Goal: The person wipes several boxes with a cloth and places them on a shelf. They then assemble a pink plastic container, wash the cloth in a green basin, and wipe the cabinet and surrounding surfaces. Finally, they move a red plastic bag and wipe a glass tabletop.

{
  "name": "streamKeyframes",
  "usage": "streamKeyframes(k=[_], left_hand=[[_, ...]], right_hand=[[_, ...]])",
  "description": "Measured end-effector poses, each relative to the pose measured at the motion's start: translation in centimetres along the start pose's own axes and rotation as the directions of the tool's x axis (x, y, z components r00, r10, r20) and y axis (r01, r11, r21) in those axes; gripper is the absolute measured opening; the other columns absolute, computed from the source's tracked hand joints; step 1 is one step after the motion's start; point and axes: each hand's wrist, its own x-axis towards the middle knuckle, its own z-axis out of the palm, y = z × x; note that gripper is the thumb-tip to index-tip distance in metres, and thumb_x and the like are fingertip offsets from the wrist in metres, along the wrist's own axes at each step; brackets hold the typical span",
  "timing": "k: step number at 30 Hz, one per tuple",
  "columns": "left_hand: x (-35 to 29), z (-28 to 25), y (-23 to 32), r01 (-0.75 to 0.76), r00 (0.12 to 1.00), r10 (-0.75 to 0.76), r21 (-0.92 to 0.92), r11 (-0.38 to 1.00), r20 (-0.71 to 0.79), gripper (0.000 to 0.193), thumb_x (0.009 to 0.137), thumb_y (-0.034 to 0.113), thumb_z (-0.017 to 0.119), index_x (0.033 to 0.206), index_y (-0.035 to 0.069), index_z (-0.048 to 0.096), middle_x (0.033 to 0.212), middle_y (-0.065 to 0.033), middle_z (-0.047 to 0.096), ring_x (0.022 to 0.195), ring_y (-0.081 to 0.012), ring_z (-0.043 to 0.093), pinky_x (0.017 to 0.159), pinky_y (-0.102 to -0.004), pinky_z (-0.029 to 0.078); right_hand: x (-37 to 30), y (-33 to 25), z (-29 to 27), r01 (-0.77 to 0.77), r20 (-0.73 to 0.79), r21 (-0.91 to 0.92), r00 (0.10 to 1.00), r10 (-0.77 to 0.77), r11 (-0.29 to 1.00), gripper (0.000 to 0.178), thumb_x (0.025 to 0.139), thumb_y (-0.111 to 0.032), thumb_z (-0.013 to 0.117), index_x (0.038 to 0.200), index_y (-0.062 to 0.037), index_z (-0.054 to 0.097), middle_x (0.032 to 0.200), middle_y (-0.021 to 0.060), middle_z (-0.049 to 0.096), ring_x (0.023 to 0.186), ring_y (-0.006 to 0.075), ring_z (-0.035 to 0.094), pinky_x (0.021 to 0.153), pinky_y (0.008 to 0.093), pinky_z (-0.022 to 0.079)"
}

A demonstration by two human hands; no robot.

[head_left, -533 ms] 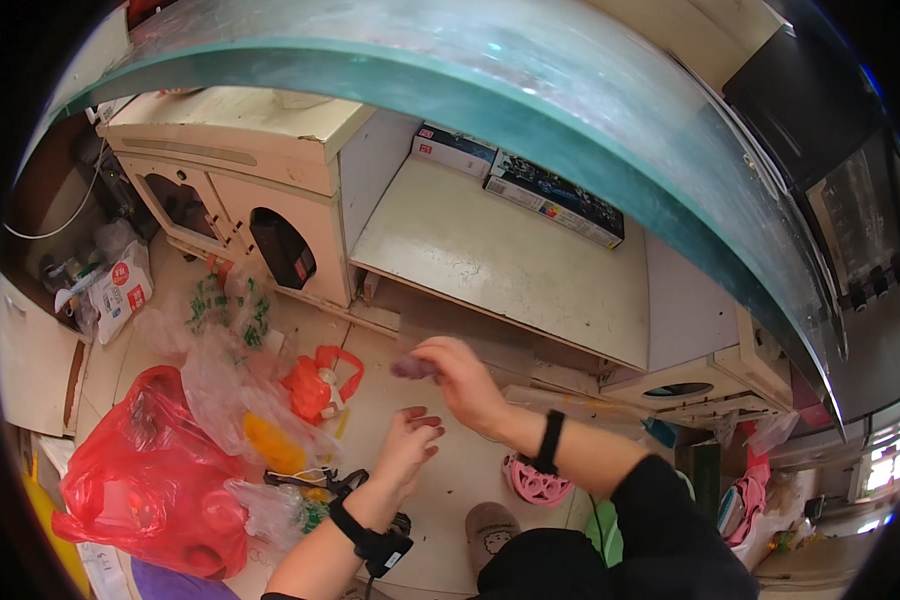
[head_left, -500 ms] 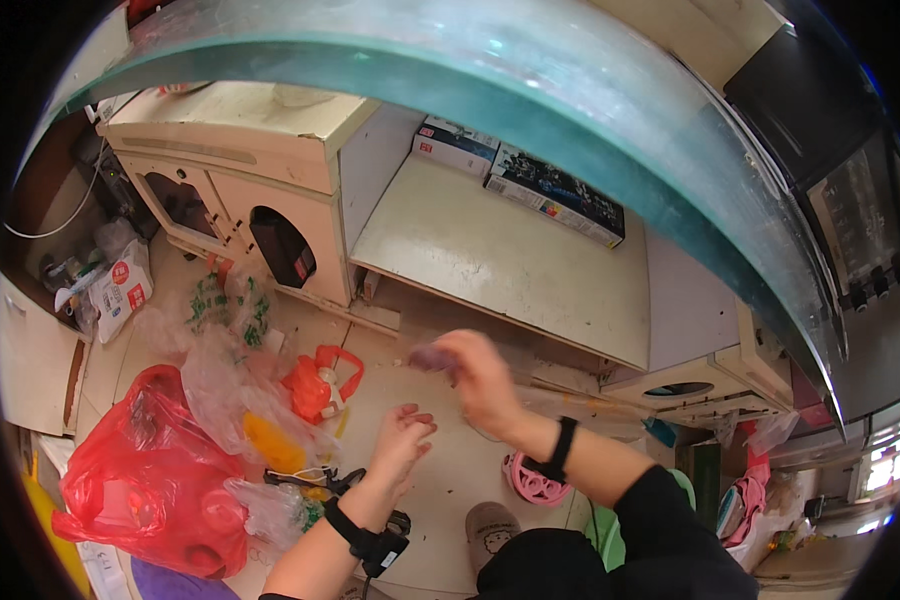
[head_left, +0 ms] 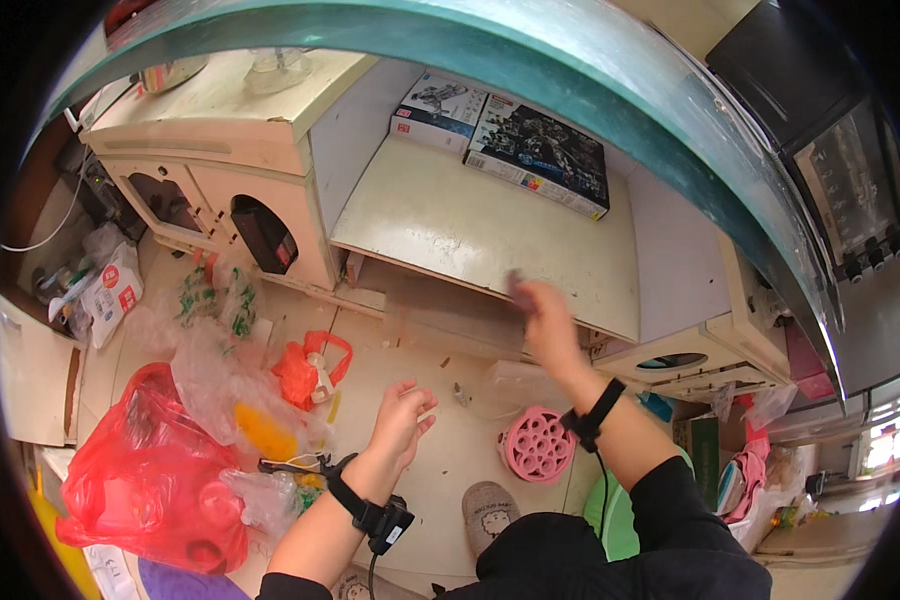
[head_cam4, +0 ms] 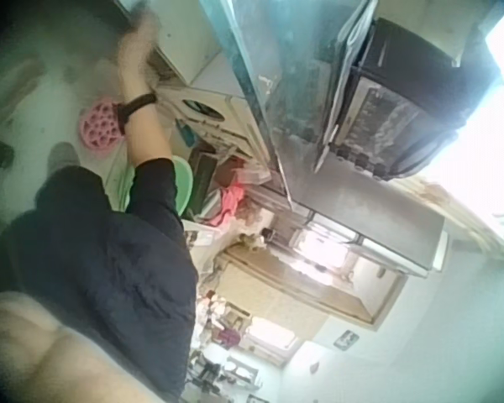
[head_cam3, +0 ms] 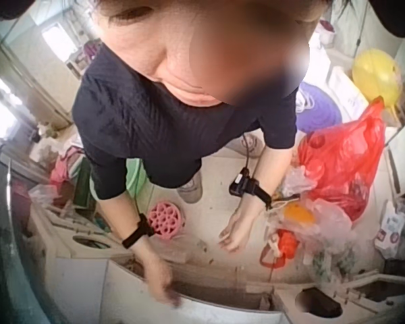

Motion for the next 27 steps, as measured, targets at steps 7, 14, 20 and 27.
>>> streamKeyframes(k=[7, 14, 20, 27], left_hand=[[1.3, -2.7, 1.0, -0.107, 0.968, 0.097, -0.034, 0.994, -0.229, 0.058, 0.082, 0.008, 0.058, 0.135, 0.007, 0.032, 0.105, -0.0066, 0.051, 0.095, -0.0183, 0.054, 0.082, -0.0388, 0.045], [2.0, -3.4, 0.5, -0.055, 0.971, 0.043, -0.047, 0.997, -0.235, 0.06, 0.08, 0.007, 0.059, 0.135, 0.009, 0.034, 0.106, -0.0072, 0.05, 0.095, -0.0183, 0.054, 0.082, -0.0393, 0.044], [1.4, -2.9, 0.5, -0.018, 0.973, 0.005, -0.055, 0.998, -0.231, 0.061, 0.079, 0.009, 0.059, 0.135, 0.008, 0.034, 0.105, -0.007, 0.051, 0.095, -0.0168, 0.052, 0.083, -0.0376, 0.043], [-1.1, -3.8, 1.8, -0.084, 0.977, 0.06, -0.109, 0.991, -0.206, 0.058, 0.082, 0.012, 0.061, 0.134, 0.006, 0.036, 0.11, -0.0065, 0.052, 0.1, -0.0169, 0.052, 0.086, -0.0368, 0.043]], right_hand=[[-4.7, -3.7, 2.2, -0.847, 0.643, 0.284, 0.516, 0.566, 0.45, 0.028, 0.078, -0.005, 0.049, 0.103, 0.0012, 0.059, 0.062, 0.0092, 0.057, 0.056, 0.0218, 0.058, 0.053, 0.0355, 0.048], [-3.2, 6.8, 3.0, -0.94, 0.52, 0.303, 0.3, 0.8, 0.156, 0.028, 0.086, -0.028, 0.062, 0.09, -0.0002, 0.062, 0.068, 0.011, 0.062, 0.044, 0.0229, 0.054, 0.042, 0.0356, 0.044], [-0.6, 4.8, 8.7, -0.828, 0.69, 0.537, 0.323, 0.648, -0.159, 0.043, 0.09, -0.051, 0.058, 0.107, -0.0117, 0.065, 0.087, 0.0063, 0.069, 0.071, 0.0194, 0.065, 0.052, 0.0347, 0.045], [3.7, 3.1, 15.6, -0.787, 0.706, 0.581, 0.363, 0.608, -0.206, 0.041, 0.092, -0.053, 0.053, 0.095, -0.0138, 0.064, 0.069, 0.0051, 0.061, 0.061, 0.023, 0.058, 0.048, 0.0351, 0.04]])
